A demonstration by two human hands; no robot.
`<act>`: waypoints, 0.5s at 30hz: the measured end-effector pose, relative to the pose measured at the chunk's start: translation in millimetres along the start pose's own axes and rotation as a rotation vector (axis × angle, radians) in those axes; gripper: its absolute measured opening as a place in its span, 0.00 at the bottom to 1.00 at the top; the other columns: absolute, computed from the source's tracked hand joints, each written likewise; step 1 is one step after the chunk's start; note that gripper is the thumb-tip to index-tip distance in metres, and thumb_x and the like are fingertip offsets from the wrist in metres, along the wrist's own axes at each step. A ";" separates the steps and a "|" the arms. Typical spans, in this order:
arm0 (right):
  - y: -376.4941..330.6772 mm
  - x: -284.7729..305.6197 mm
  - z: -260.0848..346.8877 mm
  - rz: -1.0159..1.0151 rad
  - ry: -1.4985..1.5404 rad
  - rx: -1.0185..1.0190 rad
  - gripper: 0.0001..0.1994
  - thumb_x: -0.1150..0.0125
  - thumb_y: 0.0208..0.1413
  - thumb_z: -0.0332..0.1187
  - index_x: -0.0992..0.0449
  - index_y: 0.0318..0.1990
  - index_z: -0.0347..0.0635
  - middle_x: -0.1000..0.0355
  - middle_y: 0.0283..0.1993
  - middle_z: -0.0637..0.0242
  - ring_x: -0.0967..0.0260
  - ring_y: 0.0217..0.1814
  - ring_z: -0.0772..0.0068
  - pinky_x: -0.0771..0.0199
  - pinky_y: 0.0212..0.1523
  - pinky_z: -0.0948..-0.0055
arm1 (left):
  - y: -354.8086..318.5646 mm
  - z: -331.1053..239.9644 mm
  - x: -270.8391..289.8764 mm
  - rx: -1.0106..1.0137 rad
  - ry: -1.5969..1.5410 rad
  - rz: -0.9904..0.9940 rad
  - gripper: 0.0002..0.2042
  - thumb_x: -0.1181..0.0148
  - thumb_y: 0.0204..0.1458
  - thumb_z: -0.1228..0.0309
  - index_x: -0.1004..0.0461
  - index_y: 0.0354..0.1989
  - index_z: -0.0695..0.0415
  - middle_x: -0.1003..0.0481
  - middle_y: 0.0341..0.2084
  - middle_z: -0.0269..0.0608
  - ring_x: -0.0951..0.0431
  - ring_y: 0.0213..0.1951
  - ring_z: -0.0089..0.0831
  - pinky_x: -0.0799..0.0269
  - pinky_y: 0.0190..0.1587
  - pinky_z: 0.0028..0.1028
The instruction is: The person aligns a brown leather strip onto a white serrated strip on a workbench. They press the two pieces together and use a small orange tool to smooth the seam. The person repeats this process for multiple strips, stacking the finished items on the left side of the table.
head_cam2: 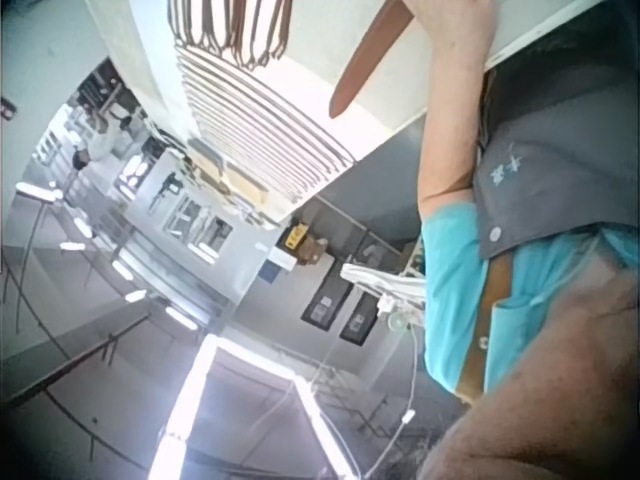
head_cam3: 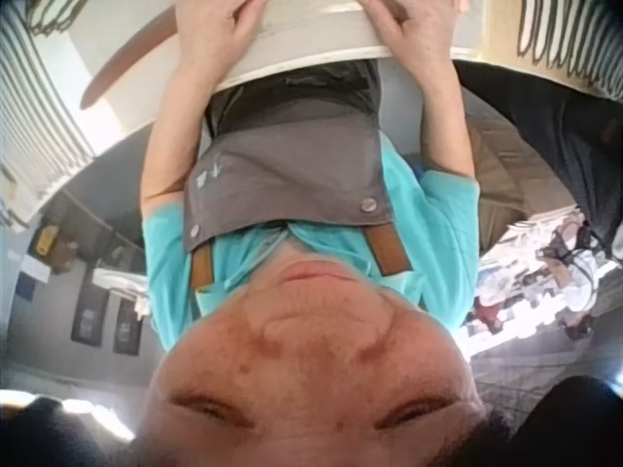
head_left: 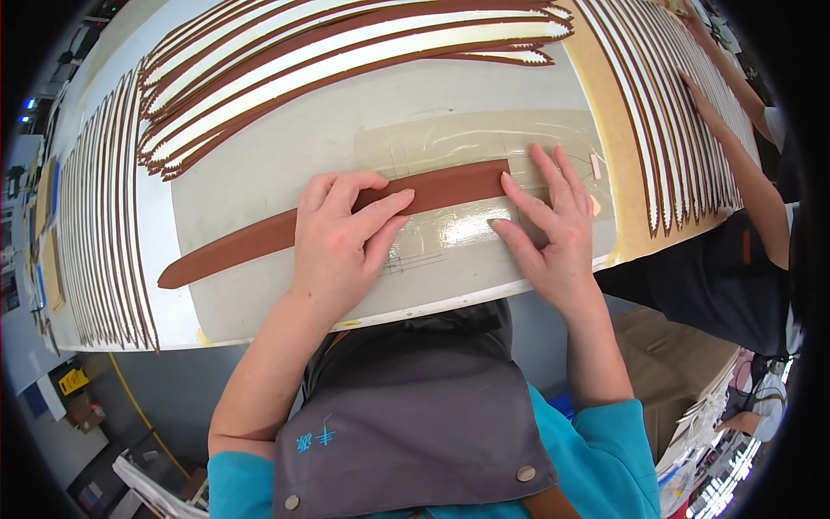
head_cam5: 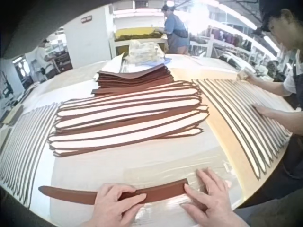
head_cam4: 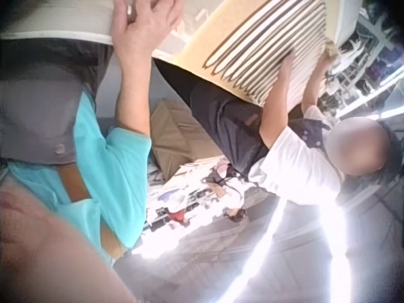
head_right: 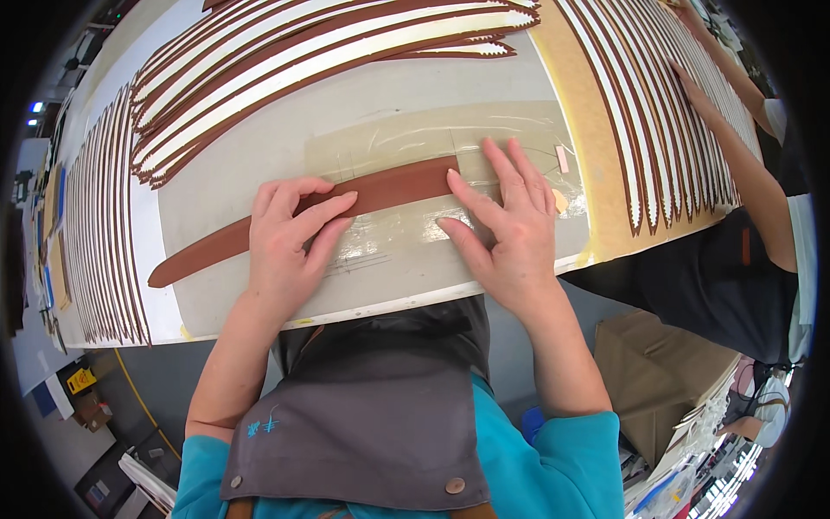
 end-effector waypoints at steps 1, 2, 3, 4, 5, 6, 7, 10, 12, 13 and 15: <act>0.1 0.0 0.1 0.001 -0.006 0.001 0.23 0.23 0.53 0.39 0.16 0.59 0.54 0.35 0.75 0.53 0.45 0.80 0.42 0.45 0.73 0.46 | 0.1 -0.7 0.0 -0.010 0.016 -0.002 0.14 0.28 0.50 0.75 0.13 0.46 0.50 0.21 0.46 0.36 0.27 0.48 0.39 0.30 0.52 0.36; 0.3 -0.1 0.2 0.003 -0.013 0.001 0.24 0.23 0.53 0.39 0.16 0.59 0.54 0.35 0.75 0.53 0.45 0.80 0.42 0.45 0.73 0.46 | 0.1 -1.5 0.2 -0.019 0.032 -0.005 0.14 0.28 0.50 0.75 0.13 0.46 0.50 0.21 0.46 0.36 0.27 0.48 0.39 0.30 0.52 0.36; 0.4 -0.2 0.5 0.005 -0.010 0.005 0.24 0.23 0.53 0.39 0.16 0.59 0.54 0.35 0.75 0.53 0.45 0.80 0.41 0.45 0.73 0.46 | -0.4 -1.7 0.5 -0.020 0.041 -0.005 0.14 0.28 0.50 0.74 0.13 0.46 0.49 0.21 0.46 0.36 0.27 0.48 0.39 0.30 0.52 0.36; 0.5 -0.2 0.4 0.008 -0.007 0.008 0.24 0.23 0.53 0.39 0.16 0.59 0.54 0.35 0.75 0.53 0.45 0.80 0.41 0.45 0.73 0.46 | -0.7 -2.3 0.5 -0.021 0.050 -0.006 0.14 0.28 0.51 0.74 0.13 0.46 0.49 0.21 0.47 0.35 0.27 0.48 0.39 0.31 0.52 0.37; 0.7 -0.3 0.6 0.010 -0.004 0.012 0.24 0.23 0.53 0.39 0.16 0.59 0.54 0.35 0.75 0.53 0.45 0.80 0.41 0.45 0.73 0.45 | -0.7 -2.7 0.5 -0.023 0.059 -0.007 0.14 0.29 0.51 0.74 0.13 0.47 0.49 0.21 0.47 0.35 0.27 0.48 0.40 0.31 0.52 0.37; 0.9 -0.2 0.8 0.012 -0.008 0.011 0.24 0.23 0.53 0.39 0.16 0.59 0.54 0.35 0.75 0.53 0.45 0.80 0.41 0.45 0.73 0.45 | -0.1 -3.0 0.6 -0.022 0.060 -0.009 0.14 0.29 0.51 0.74 0.13 0.47 0.49 0.21 0.48 0.35 0.27 0.48 0.40 0.31 0.53 0.37; 0.6 -0.6 1.0 0.015 -0.011 0.010 0.24 0.23 0.53 0.39 0.16 0.59 0.54 0.35 0.75 0.53 0.45 0.80 0.41 0.45 0.73 0.45 | 0.0 -3.3 0.2 -0.021 0.062 -0.010 0.14 0.29 0.51 0.75 0.13 0.47 0.50 0.21 0.48 0.35 0.27 0.48 0.40 0.31 0.53 0.37; 0.2 -1.6 0.1 0.015 -0.008 0.005 0.24 0.23 0.53 0.39 0.16 0.59 0.55 0.35 0.75 0.53 0.45 0.80 0.41 0.45 0.73 0.45 | -0.2 -3.6 -1.3 -0.026 0.071 -0.004 0.13 0.30 0.52 0.76 0.13 0.47 0.51 0.20 0.49 0.35 0.27 0.49 0.41 0.31 0.54 0.37; -0.8 -2.1 -1.0 0.012 0.005 0.005 0.24 0.23 0.52 0.39 0.16 0.59 0.56 0.35 0.75 0.53 0.45 0.79 0.41 0.45 0.73 0.46 | 0.2 -5.3 -2.6 -0.039 0.087 0.007 0.13 0.31 0.52 0.77 0.14 0.47 0.52 0.20 0.50 0.35 0.26 0.49 0.42 0.31 0.54 0.37; -1.5 -0.1 -3.1 0.007 0.005 0.002 0.24 0.23 0.52 0.40 0.16 0.59 0.56 0.35 0.75 0.53 0.44 0.79 0.41 0.45 0.73 0.46 | 1.9 -7.9 -5.0 -0.057 0.090 0.012 0.13 0.32 0.53 0.77 0.14 0.47 0.53 0.19 0.50 0.36 0.26 0.49 0.43 0.30 0.55 0.37; -2.0 0.5 -4.4 0.001 0.024 -0.004 0.24 0.23 0.52 0.40 0.16 0.59 0.56 0.34 0.74 0.52 0.44 0.79 0.41 0.44 0.73 0.46 | 2.0 -9.6 -7.1 -0.071 0.095 0.027 0.13 0.33 0.53 0.79 0.14 0.47 0.55 0.18 0.50 0.37 0.26 0.50 0.44 0.29 0.55 0.37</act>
Point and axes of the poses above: each hand's wrist, its own y-axis towards the middle knuckle, its own x-axis out of the back of the hand, z = x × y, the point moved 9 cm from there along y, towards the middle knuckle
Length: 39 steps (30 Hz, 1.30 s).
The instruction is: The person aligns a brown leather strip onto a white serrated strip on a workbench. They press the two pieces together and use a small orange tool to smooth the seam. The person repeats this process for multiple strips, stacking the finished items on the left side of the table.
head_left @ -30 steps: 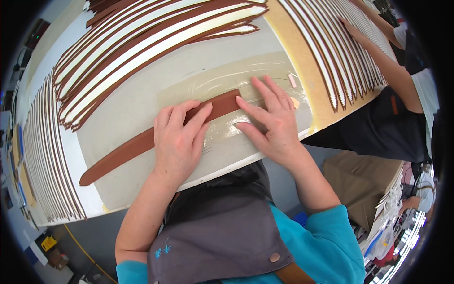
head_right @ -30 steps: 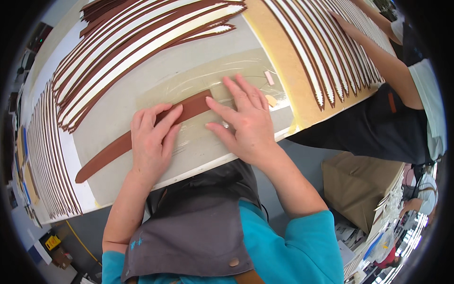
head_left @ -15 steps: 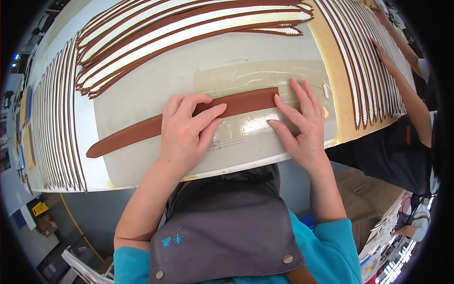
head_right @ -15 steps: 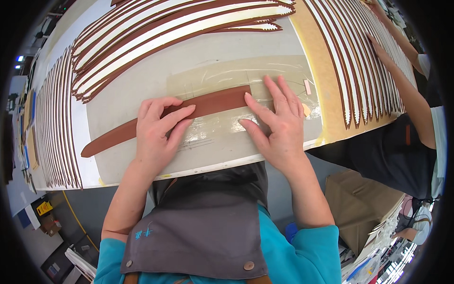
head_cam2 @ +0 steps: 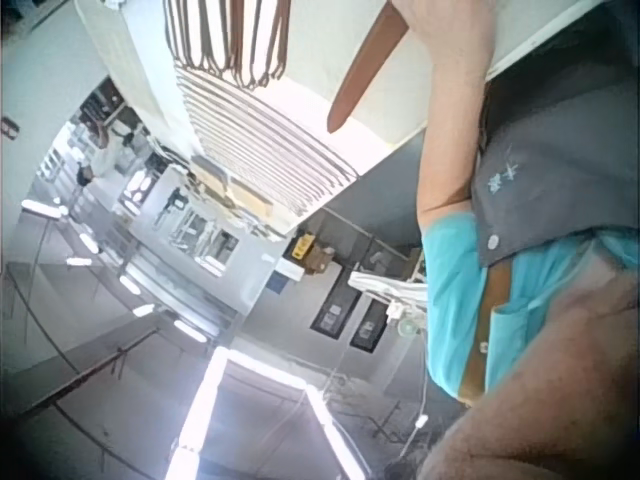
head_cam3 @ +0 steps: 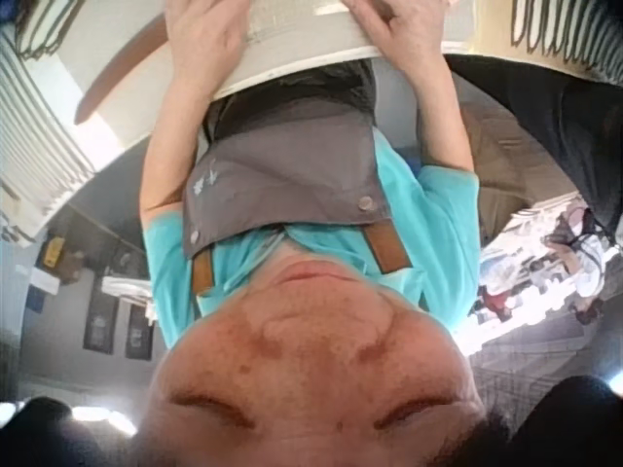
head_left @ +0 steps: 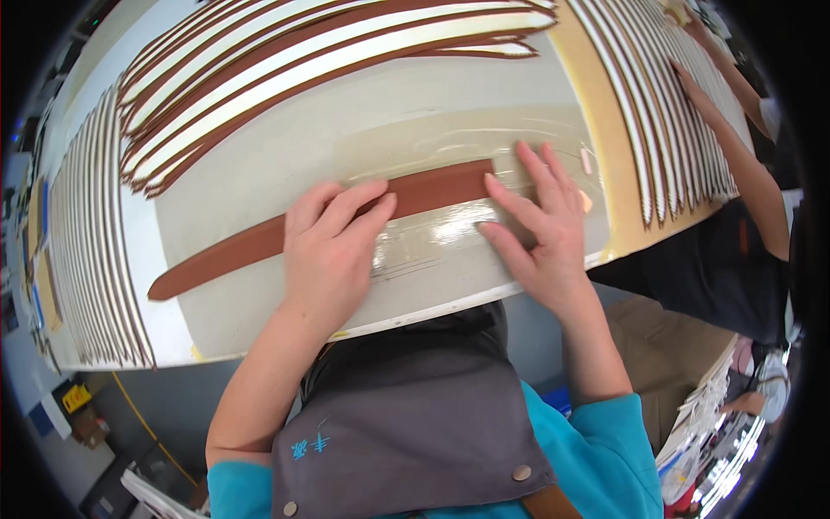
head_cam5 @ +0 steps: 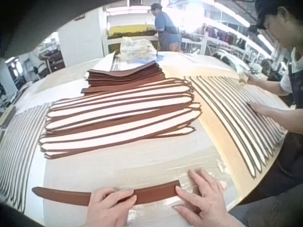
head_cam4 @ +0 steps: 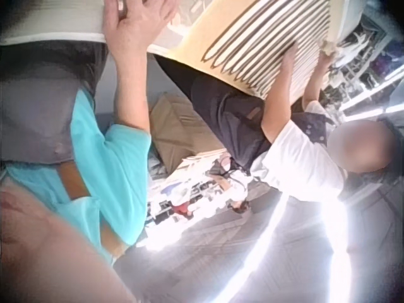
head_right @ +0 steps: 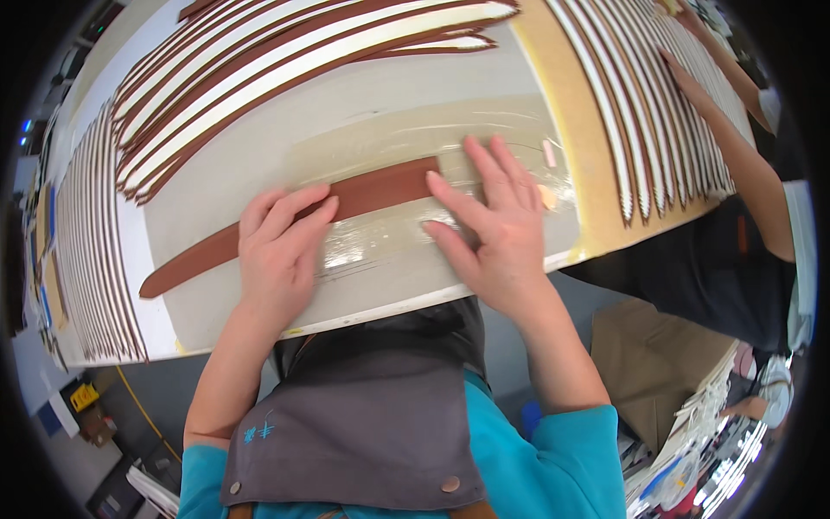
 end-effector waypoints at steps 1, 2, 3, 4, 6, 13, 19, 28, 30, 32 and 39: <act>1.1 1.6 1.5 0.000 0.004 -0.011 0.24 0.23 0.51 0.40 0.16 0.58 0.57 0.34 0.74 0.52 0.44 0.79 0.41 0.44 0.73 0.46 | -0.1 0.2 0.2 -0.003 -0.015 0.008 0.13 0.34 0.54 0.79 0.15 0.47 0.56 0.18 0.50 0.37 0.26 0.50 0.44 0.29 0.55 0.37; 2.4 1.8 1.9 -0.006 0.016 -0.017 0.24 0.23 0.51 0.40 0.16 0.58 0.57 0.34 0.74 0.52 0.44 0.79 0.41 0.44 0.73 0.46 | -0.3 0.8 -0.2 -0.005 -0.020 0.015 0.13 0.34 0.54 0.80 0.15 0.47 0.57 0.18 0.50 0.37 0.26 0.50 0.44 0.28 0.55 0.37; 2.8 3.9 1.1 -0.008 0.011 -0.018 0.24 0.23 0.51 0.40 0.16 0.58 0.57 0.34 0.74 0.52 0.44 0.79 0.41 0.44 0.73 0.46 | 0.0 0.9 -1.1 -0.003 -0.042 0.003 0.13 0.34 0.53 0.80 0.15 0.48 0.57 0.18 0.51 0.35 0.26 0.49 0.43 0.28 0.54 0.37; 2.8 2.7 1.6 -0.012 0.020 -0.019 0.23 0.23 0.51 0.40 0.15 0.58 0.57 0.34 0.74 0.52 0.44 0.79 0.41 0.44 0.73 0.46 | -1.8 2.8 -0.8 0.003 -0.053 -0.002 0.14 0.34 0.52 0.80 0.15 0.48 0.57 0.18 0.51 0.33 0.26 0.49 0.41 0.28 0.53 0.36; 1.9 4.0 -0.1 -0.025 0.035 -0.026 0.22 0.23 0.52 0.40 0.15 0.56 0.57 0.34 0.74 0.52 0.44 0.80 0.43 0.43 0.74 0.46 | 0.7 0.7 -1.3 0.006 -0.059 -0.003 0.13 0.33 0.52 0.81 0.15 0.47 0.58 0.17 0.50 0.32 0.26 0.47 0.40 0.27 0.52 0.34; -1.7 2.5 -4.5 -0.009 0.069 -0.047 0.25 0.22 0.50 0.38 0.16 0.59 0.57 0.36 0.76 0.53 0.47 0.81 0.42 0.44 0.73 0.47 | 1.4 -1.4 -4.1 0.036 -0.055 0.075 0.12 0.36 0.57 0.82 0.16 0.49 0.60 0.18 0.52 0.38 0.26 0.51 0.44 0.28 0.57 0.36; -1.6 3.0 -2.2 -0.021 0.062 -0.044 0.24 0.23 0.51 0.39 0.15 0.58 0.56 0.36 0.76 0.52 0.46 0.81 0.42 0.44 0.73 0.46 | -1.2 -3.2 -3.6 0.002 -0.019 0.115 0.14 0.37 0.59 0.81 0.17 0.52 0.60 0.19 0.54 0.39 0.26 0.52 0.44 0.29 0.58 0.36; -4.5 5.5 1.4 -0.096 -0.020 0.014 0.22 0.25 0.54 0.38 0.16 0.59 0.56 0.35 0.75 0.51 0.46 0.81 0.42 0.45 0.74 0.47 | -2.5 -10.0 -0.6 -0.090 0.051 0.094 0.16 0.37 0.56 0.79 0.18 0.54 0.60 0.20 0.55 0.40 0.25 0.52 0.44 0.27 0.58 0.38; -5.4 15.7 -1.0 -0.128 0.010 0.038 0.21 0.26 0.55 0.35 0.16 0.58 0.53 0.33 0.73 0.51 0.41 0.79 0.46 0.41 0.73 0.52 | -3.2 -7.8 -2.7 -0.079 0.022 0.111 0.16 0.39 0.59 0.79 0.19 0.56 0.61 0.20 0.56 0.42 0.26 0.55 0.46 0.28 0.60 0.39; -5.9 45.5 -27.1 -0.268 0.192 -0.063 0.19 0.25 0.55 0.33 0.15 0.55 0.49 0.27 0.67 0.53 0.30 0.69 0.56 0.30 0.64 0.60 | -5.6 -6.4 -2.0 -0.066 0.006 0.105 0.16 0.39 0.59 0.79 0.19 0.56 0.61 0.20 0.56 0.41 0.26 0.55 0.46 0.28 0.60 0.40; -35.7 68.7 -107.1 -0.157 0.221 -0.606 0.14 0.22 0.54 0.36 0.14 0.43 0.38 0.22 0.45 0.65 0.28 0.32 0.79 0.24 0.36 0.73 | -7.7 -3.5 -1.3 -0.083 -0.041 0.067 0.18 0.38 0.57 0.79 0.20 0.57 0.60 0.21 0.56 0.36 0.27 0.55 0.44 0.28 0.60 0.39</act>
Point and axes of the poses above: each hand's wrist, its own y-axis towards the middle knuckle, its own x-axis out of the back of the hand, z = x × y, the point moved 9 cm from there along y, towards the middle knuckle
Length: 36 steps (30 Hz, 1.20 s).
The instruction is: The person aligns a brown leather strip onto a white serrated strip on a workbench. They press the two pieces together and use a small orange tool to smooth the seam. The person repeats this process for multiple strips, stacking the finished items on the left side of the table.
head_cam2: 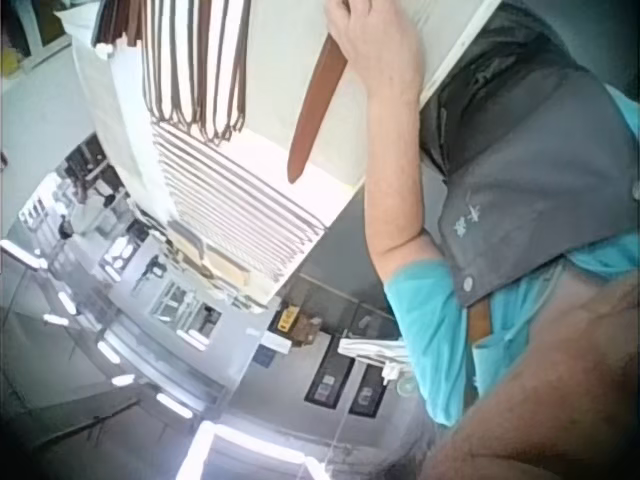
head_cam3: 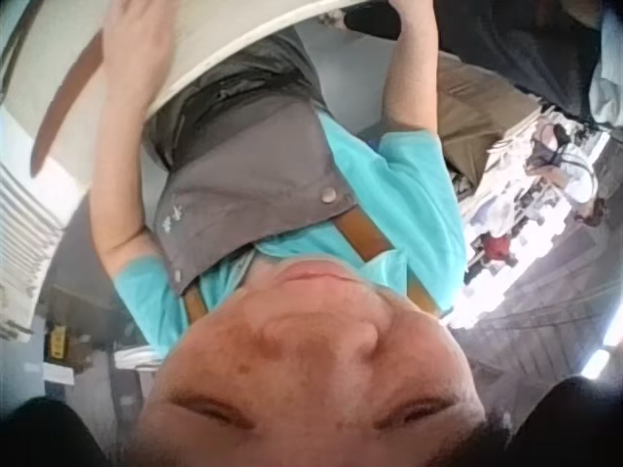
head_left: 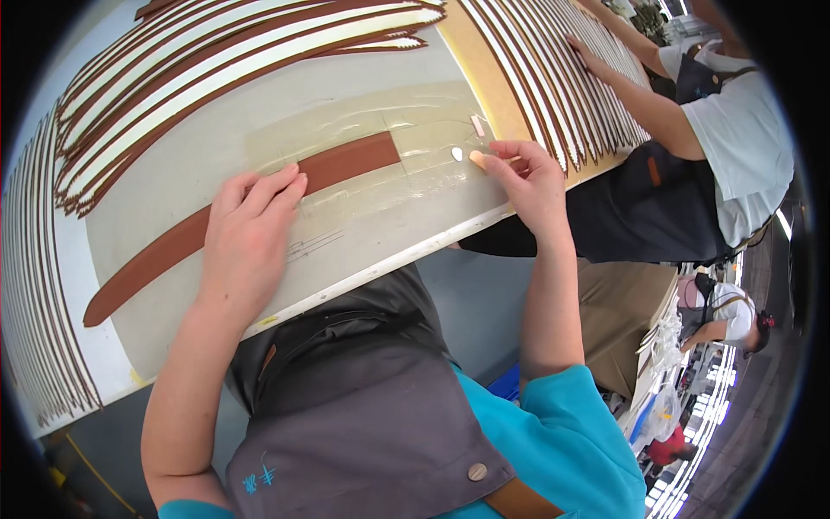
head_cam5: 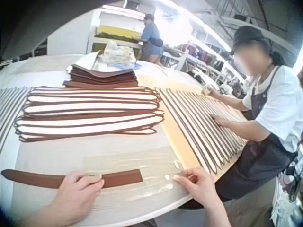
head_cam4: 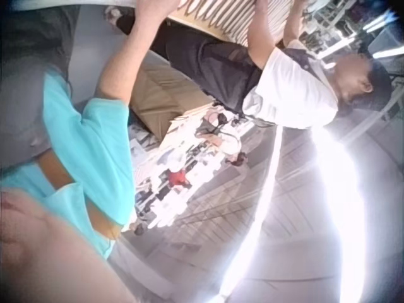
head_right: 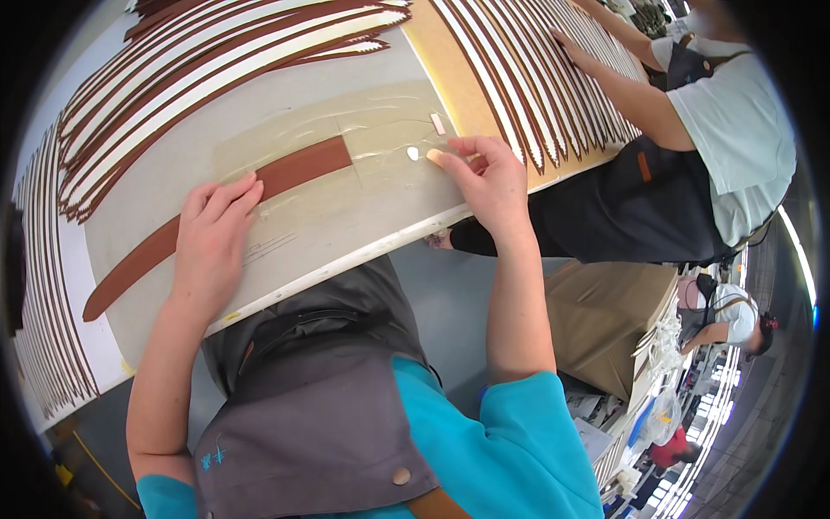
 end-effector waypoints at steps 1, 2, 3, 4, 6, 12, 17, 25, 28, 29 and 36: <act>-1.6 -4.7 2.5 -0.012 -0.061 0.020 0.14 0.22 0.54 0.36 0.14 0.43 0.38 0.23 0.43 0.65 0.28 0.32 0.78 0.24 0.36 0.73 | -1.6 2.6 0.8 -0.007 0.004 -0.007 0.18 0.37 0.56 0.79 0.21 0.57 0.60 0.21 0.56 0.35 0.27 0.55 0.43 0.28 0.60 0.39; -2.8 -9.3 5.6 -0.024 -0.122 0.043 0.14 0.23 0.53 0.37 0.14 0.43 0.38 0.24 0.41 0.66 0.29 0.31 0.77 0.25 0.36 0.73 | -2.2 3.7 0.3 -0.018 0.001 -0.006 0.18 0.37 0.56 0.79 0.20 0.57 0.59 0.21 0.56 0.35 0.27 0.55 0.42 0.28 0.60 0.39; -2.3 -8.4 4.5 -0.035 -0.135 0.045 0.15 0.22 0.53 0.39 0.14 0.41 0.38 0.26 0.38 0.67 0.29 0.31 0.77 0.25 0.36 0.73 | -1.7 3.8 -0.6 -0.027 -0.002 -0.006 0.18 0.37 0.56 0.78 0.20 0.56 0.59 0.21 0.56 0.34 0.27 0.55 0.42 0.28 0.60 0.39; -0.8 -11.0 4.8 -0.012 -0.157 0.010 0.14 0.22 0.52 0.38 0.15 0.40 0.38 0.25 0.39 0.67 0.28 0.32 0.77 0.25 0.36 0.74 | -2.8 5.4 -0.9 -0.028 0.002 -0.005 0.18 0.37 0.56 0.78 0.20 0.56 0.59 0.21 0.56 0.34 0.27 0.55 0.41 0.29 0.60 0.39; 2.4 -12.2 -1.7 -0.006 -0.162 -0.005 0.14 0.22 0.52 0.37 0.15 0.40 0.38 0.25 0.36 0.66 0.29 0.31 0.77 0.26 0.35 0.74 | -5.6 7.3 -1.5 -0.028 -0.009 -0.028 0.18 0.38 0.56 0.77 0.20 0.56 0.59 0.22 0.56 0.34 0.27 0.55 0.41 0.29 0.60 0.39; 7.3 3.8 -0.1 -0.082 -0.046 0.105 0.10 0.24 0.58 0.34 0.19 0.36 0.38 0.22 0.29 0.71 0.28 0.31 0.84 0.27 0.35 0.79 | -7.1 6.3 -2.5 -0.054 -0.041 -0.034 0.18 0.41 0.55 0.76 0.21 0.56 0.59 0.24 0.57 0.34 0.28 0.57 0.40 0.30 0.62 0.40; 0.2 -40.5 97.3 0.161 0.459 0.213 0.05 0.34 0.63 0.21 0.20 0.45 0.35 0.19 0.40 0.66 0.19 0.41 0.74 0.22 0.40 0.78 | -11.2 10.1 -1.5 -0.031 -0.072 -0.042 0.17 0.42 0.56 0.77 0.22 0.55 0.61 0.25 0.56 0.36 0.28 0.58 0.39 0.32 0.63 0.40; -9.1 -161.7 155.9 0.412 0.239 0.079 0.09 0.31 0.59 0.26 0.20 0.45 0.32 0.21 0.34 0.66 0.22 0.32 0.80 0.20 0.35 0.79 | -8.9 15.3 -0.4 -0.011 -0.155 -0.088 0.14 0.41 0.57 0.76 0.20 0.51 0.61 0.22 0.52 0.36 0.27 0.57 0.38 0.30 0.62 0.39; -5.4 -174.4 148.0 0.403 0.217 0.053 0.08 0.31 0.60 0.26 0.21 0.43 0.31 0.21 0.33 0.65 0.23 0.30 0.80 0.20 0.32 0.79 | -9.5 16.4 -0.4 -0.008 -0.173 -0.109 0.15 0.42 0.55 0.77 0.19 0.50 0.61 0.21 0.51 0.36 0.26 0.57 0.37 0.29 0.61 0.39; -4.8 -175.5 148.9 0.392 0.207 0.058 0.08 0.31 0.60 0.26 0.21 0.42 0.31 0.22 0.32 0.65 0.23 0.30 0.80 0.21 0.31 0.79 | -9.5 17.1 -0.1 -0.001 -0.174 -0.110 0.15 0.42 0.54 0.78 0.19 0.50 0.61 0.21 0.51 0.36 0.26 0.57 0.37 0.29 0.61 0.39; -5.4 -176.0 148.6 0.330 0.186 0.077 0.07 0.31 0.61 0.28 0.22 0.40 0.35 0.22 0.32 0.68 0.25 0.29 0.83 0.25 0.28 0.81 | -9.5 17.7 2.3 -0.007 -0.181 -0.140 0.12 0.42 0.53 0.77 0.19 0.44 0.62 0.22 0.48 0.37 0.27 0.56 0.35 0.29 0.61 0.36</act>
Point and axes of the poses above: each hand's wrist, its own y-axis towards the middle knuckle, its own x-axis out of the back of the hand, z = x × y, the point moved 9 cm from there along y, towards the middle knuckle
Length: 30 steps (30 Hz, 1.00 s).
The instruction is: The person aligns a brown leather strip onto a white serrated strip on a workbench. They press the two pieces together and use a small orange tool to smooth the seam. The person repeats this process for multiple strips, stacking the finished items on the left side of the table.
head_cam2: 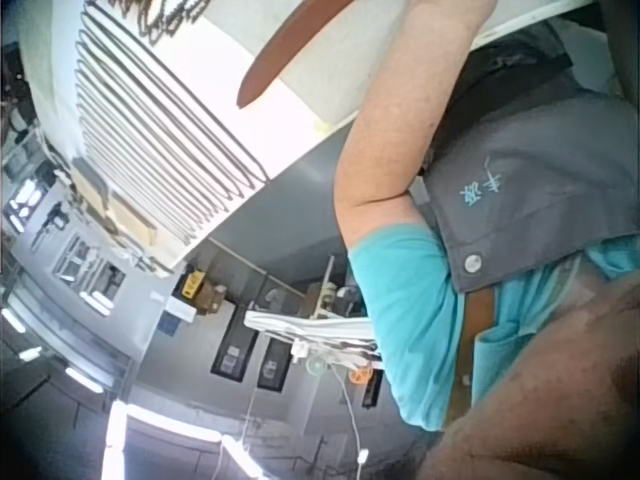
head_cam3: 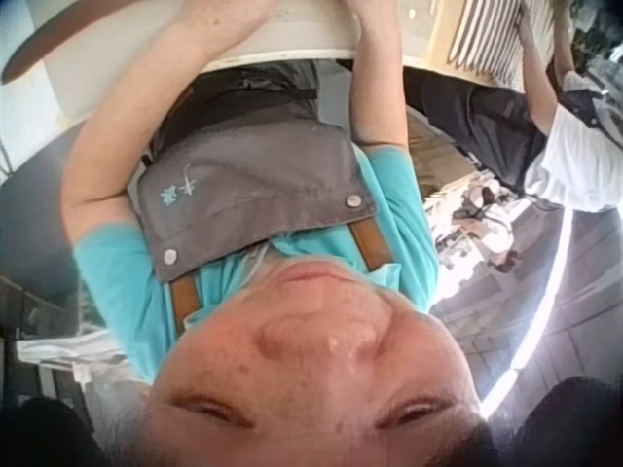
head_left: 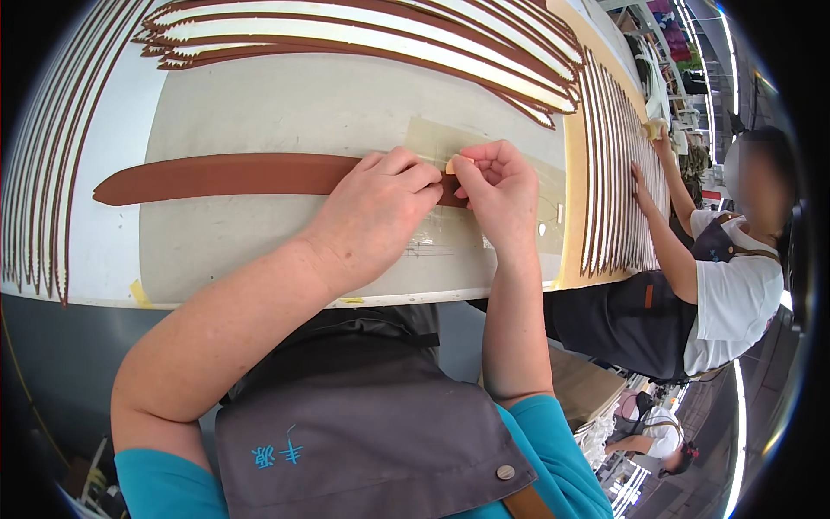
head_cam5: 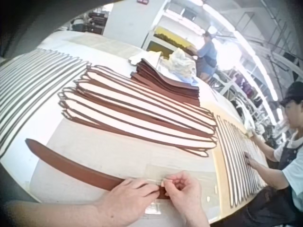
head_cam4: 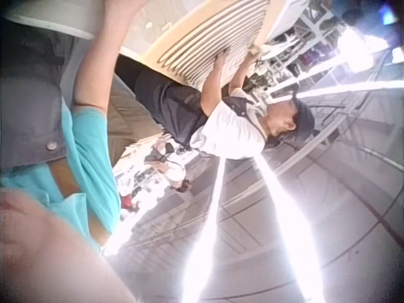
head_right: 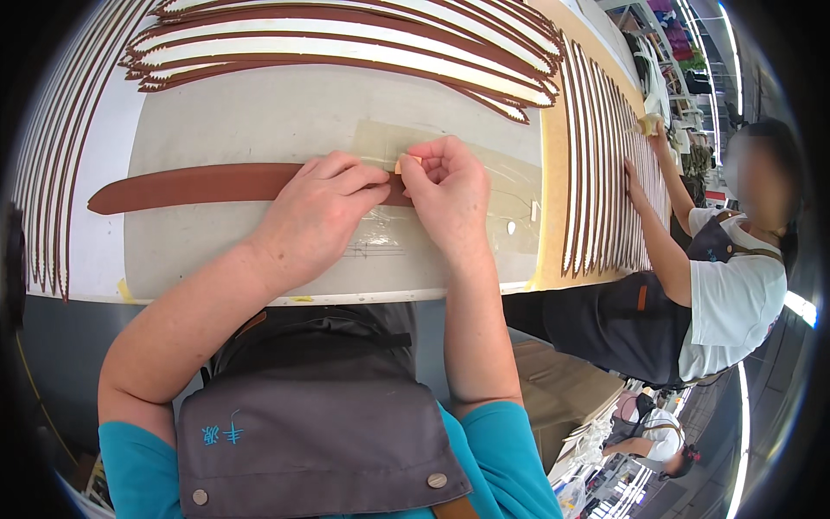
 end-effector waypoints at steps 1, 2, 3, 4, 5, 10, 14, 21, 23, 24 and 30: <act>-0.5 0.0 -1.2 -0.004 -0.003 0.005 0.06 0.31 0.61 0.28 0.22 0.40 0.36 0.21 0.33 0.69 0.26 0.29 0.84 0.26 0.28 0.82 | 0.1 0.0 0.1 -0.001 0.000 -0.001 0.12 0.42 0.53 0.77 0.19 0.44 0.62 0.22 0.48 0.36 0.27 0.56 0.35 0.29 0.60 0.36; -0.6 0.2 -1.2 -0.016 0.006 0.022 0.06 0.31 0.60 0.27 0.22 0.40 0.35 0.22 0.32 0.68 0.26 0.29 0.84 0.25 0.29 0.81 | 0.1 -0.1 0.6 0.000 0.000 -0.005 0.12 0.42 0.53 0.77 0.18 0.44 0.62 0.22 0.48 0.36 0.27 0.55 0.35 0.29 0.60 0.36; -0.9 0.1 -1.3 -0.029 0.014 0.039 0.07 0.30 0.59 0.27 0.22 0.39 0.34 0.22 0.31 0.68 0.26 0.28 0.83 0.24 0.29 0.80 | -0.1 -0.4 1.2 0.000 -0.001 -0.008 0.12 0.42 0.53 0.77 0.18 0.44 0.62 0.22 0.48 0.36 0.27 0.55 0.35 0.29 0.60 0.36; -1.4 1.0 -1.3 -0.045 0.021 0.056 0.07 0.30 0.58 0.26 0.22 0.38 0.33 0.23 0.29 0.67 0.26 0.28 0.83 0.23 0.30 0.80 | 0.4 -1.0 1.8 -0.002 -0.004 -0.012 0.12 0.42 0.53 0.77 0.18 0.44 0.62 0.22 0.48 0.36 0.27 0.55 0.35 0.29 0.60 0.36; -1.2 1.4 -3.4 -0.057 0.011 0.082 0.07 0.30 0.58 0.26 0.22 0.38 0.33 0.23 0.29 0.67 0.27 0.28 0.83 0.23 0.30 0.80 | 1.0 -1.5 2.0 -0.006 -0.001 -0.011 0.12 0.42 0.53 0.77 0.18 0.44 0.62 0.22 0.48 0.36 0.27 0.55 0.35 0.29 0.60 0.35; -1.1 -0.5 -8.2 -0.050 0.013 0.136 0.06 0.29 0.58 0.26 0.21 0.38 0.35 0.23 0.29 0.68 0.27 0.28 0.84 0.23 0.30 0.80 | 0.4 -1.0 0.1 -0.009 0.026 -0.005 0.11 0.43 0.53 0.76 0.18 0.43 0.62 0.22 0.48 0.36 0.27 0.55 0.35 0.29 0.59 0.36; -3.2 5.8 -3.5 -0.063 0.174 0.050 0.06 0.29 0.60 0.25 0.22 0.38 0.36 0.22 0.31 0.70 0.27 0.28 0.85 0.26 0.28 0.83 | 1.1 -1.5 0.6 -0.009 0.017 -0.003 0.11 0.42 0.53 0.76 0.18 0.43 0.62 0.22 0.48 0.36 0.27 0.54 0.35 0.29 0.59 0.36; -6.1 2.7 -7.1 -0.071 0.125 0.049 0.06 0.29 0.59 0.25 0.22 0.38 0.35 0.22 0.30 0.69 0.27 0.28 0.84 0.24 0.30 0.80 | 0.7 0.4 0.6 0.005 -0.013 0.013 0.11 0.43 0.53 0.76 0.19 0.44 0.61 0.22 0.48 0.36 0.27 0.55 0.35 0.29 0.60 0.36; -5.8 1.7 -7.9 -0.080 0.123 0.063 0.06 0.29 0.59 0.25 0.22 0.38 0.35 0.22 0.30 0.69 0.27 0.28 0.84 0.24 0.30 0.81 | 0.9 0.1 0.8 0.007 -0.013 0.016 0.11 0.43 0.53 0.76 0.19 0.44 0.61 0.23 0.49 0.36 0.27 0.55 0.35 0.29 0.60 0.36; -4.9 1.7 -10.1 -0.083 0.118 0.078 0.06 0.29 0.59 0.25 0.22 0.38 0.35 0.22 0.30 0.70 0.27 0.28 0.85 0.24 0.31 0.81 | 0.7 -0.2 0.6 0.009 -0.011 0.013 0.12 0.43 0.53 0.77 0.19 0.44 0.61 0.23 0.49 0.36 0.27 0.55 0.35 0.29 0.60 0.36; -6.8 5.4 -7.3 -0.085 0.195 0.067 0.05 0.30 0.60 0.25 0.22 0.38 0.36 0.22 0.31 0.71 0.28 0.29 0.86 0.25 0.31 0.82 | 1.7 0.5 -1.7 0.004 0.009 0.019 0.12 0.42 0.53 0.77 0.19 0.44 0.62 0.22 0.49 0.36 0.27 0.55 0.35 0.29 0.61 0.36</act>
Point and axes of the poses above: each hand's wrist, its own y-axis towards the middle knuckle, its own x-axis out of the back of the hand, z = x × y, the point moved 9 cm from there along y, towards the middle knuckle
